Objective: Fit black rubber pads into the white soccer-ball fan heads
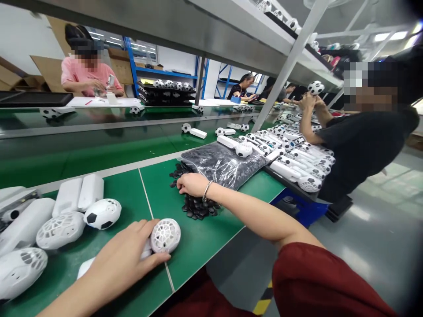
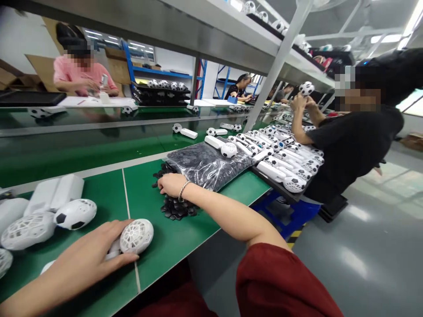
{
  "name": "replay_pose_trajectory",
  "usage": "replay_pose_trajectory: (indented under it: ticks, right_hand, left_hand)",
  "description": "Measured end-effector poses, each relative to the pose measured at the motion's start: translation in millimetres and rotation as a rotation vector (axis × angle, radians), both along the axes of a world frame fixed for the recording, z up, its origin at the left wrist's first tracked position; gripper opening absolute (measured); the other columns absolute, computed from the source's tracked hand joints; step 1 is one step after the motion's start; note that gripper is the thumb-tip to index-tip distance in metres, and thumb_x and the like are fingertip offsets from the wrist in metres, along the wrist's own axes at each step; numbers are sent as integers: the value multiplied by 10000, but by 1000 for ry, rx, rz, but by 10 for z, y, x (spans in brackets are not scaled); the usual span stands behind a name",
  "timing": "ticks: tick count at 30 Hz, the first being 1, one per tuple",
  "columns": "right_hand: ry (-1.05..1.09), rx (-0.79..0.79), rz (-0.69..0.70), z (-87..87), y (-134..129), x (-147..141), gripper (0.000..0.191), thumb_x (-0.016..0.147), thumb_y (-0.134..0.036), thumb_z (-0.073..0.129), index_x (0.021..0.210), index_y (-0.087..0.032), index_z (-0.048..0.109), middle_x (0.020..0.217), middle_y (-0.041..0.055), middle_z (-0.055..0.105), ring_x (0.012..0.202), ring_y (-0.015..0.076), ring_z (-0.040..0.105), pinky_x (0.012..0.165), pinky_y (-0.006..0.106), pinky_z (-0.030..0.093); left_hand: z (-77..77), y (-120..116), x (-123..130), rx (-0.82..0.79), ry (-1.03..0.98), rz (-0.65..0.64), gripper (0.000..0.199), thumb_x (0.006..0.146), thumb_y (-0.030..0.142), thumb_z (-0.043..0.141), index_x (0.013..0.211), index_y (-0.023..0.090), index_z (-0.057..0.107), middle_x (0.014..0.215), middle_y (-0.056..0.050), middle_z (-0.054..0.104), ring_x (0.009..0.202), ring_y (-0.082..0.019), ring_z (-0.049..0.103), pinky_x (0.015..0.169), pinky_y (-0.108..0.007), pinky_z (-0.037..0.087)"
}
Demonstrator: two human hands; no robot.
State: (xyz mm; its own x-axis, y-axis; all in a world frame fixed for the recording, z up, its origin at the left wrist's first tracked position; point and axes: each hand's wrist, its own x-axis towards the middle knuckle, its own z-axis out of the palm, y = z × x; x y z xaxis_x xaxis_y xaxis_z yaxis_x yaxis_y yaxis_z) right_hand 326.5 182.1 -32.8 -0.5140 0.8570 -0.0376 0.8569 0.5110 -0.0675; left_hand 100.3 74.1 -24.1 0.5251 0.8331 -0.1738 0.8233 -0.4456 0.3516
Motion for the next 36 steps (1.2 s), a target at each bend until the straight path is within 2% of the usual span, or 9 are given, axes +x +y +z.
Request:
replay_pose_trajectory:
  ticks: [4, 8, 11, 16, 19, 24, 28, 32, 36]
  right_hand:
    - [51, -15, 22, 51, 23, -29, 102, 710, -246, 686, 766, -177, 637, 863, 39, 632, 779, 158, 585, 609, 216, 378]
    - [171, 4, 43, 145, -136, -49, 52, 785, -191, 604, 822, -156, 616, 797, 27, 629, 770, 142, 573, 682, 234, 408]
    - [440, -22, 52, 178, -386, -63, 165, 819, -163, 550, 982, -155, 582, 840, 26, 622, 762, 114, 569, 707, 231, 442]
    - [859, -193, 45, 131, -804, -108, 90, 787, -183, 586, 872, -158, 570, 817, 19, 615, 721, 108, 574, 652, 231, 483]
    - [878, -184, 112, 84, -941, -172, 65, 814, -182, 558, 859, -165, 602, 827, 27, 623, 763, 116, 581, 676, 246, 487]
    - [780, 23, 362, 31, -1059, -321, 155, 846, -130, 513, 944, -171, 627, 874, 46, 634, 833, 117, 581, 748, 248, 490]
    - [704, 165, 475, -41, -1124, -449, 112, 851, -157, 519, 872, -144, 629, 799, 48, 653, 754, 126, 578, 698, 254, 487]
    - [675, 281, 441, -118, -1126, -520, 106, 841, -173, 541, 825, -177, 645, 751, 24, 645, 691, 126, 539, 622, 266, 446]
    - [753, 249, 296, -159, -1105, -522, 100, 796, -260, 613, 864, -186, 616, 815, 39, 602, 796, 150, 529, 716, 306, 458]
  left_hand:
    - [-14, 24, -82, 33, 11, 111, 624, 790, 617, 369, 1210, 166, 463, 1127, -120, 568, 1009, -310, 550, 810, -407, 445]
    - [16, 32, -114, 50, 13, 84, 594, 797, 589, 393, 1229, 185, 444, 1082, -107, 565, 1005, -301, 546, 791, -386, 450]
    - [46, 16, -132, 50, 3, 80, 591, 793, 517, 455, 1293, 213, 372, 1098, -90, 537, 1002, -281, 544, 755, -344, 459]
    - [41, 2, -150, 37, -2, 97, 593, 789, 450, 494, 1320, 243, 332, 1102, -68, 520, 982, -263, 549, 754, -335, 462]
    - [21, 1, -153, 49, -9, 112, 619, 771, 443, 526, 1323, 241, 335, 1089, -70, 520, 997, -269, 540, 779, -347, 461]
    - [-10, 22, -170, 83, -135, 55, 718, 736, 474, 573, 1355, 252, 286, 1225, -66, 452, 1042, -245, 519, 822, -336, 455]
    - [-25, 26, -183, 37, -178, 46, 685, 742, 478, 571, 1343, 278, 311, 1207, -47, 481, 1009, -228, 540, 793, -320, 465]
    - [-36, 15, -180, 47, -185, 55, 696, 737, 520, 565, 1337, 262, 325, 1193, -53, 494, 1004, -235, 546, 777, -326, 469]
    - [-41, 10, -174, 82, -175, 54, 611, 774, 483, 529, 1315, 257, 357, 1170, -58, 511, 995, -236, 553, 751, -328, 473]
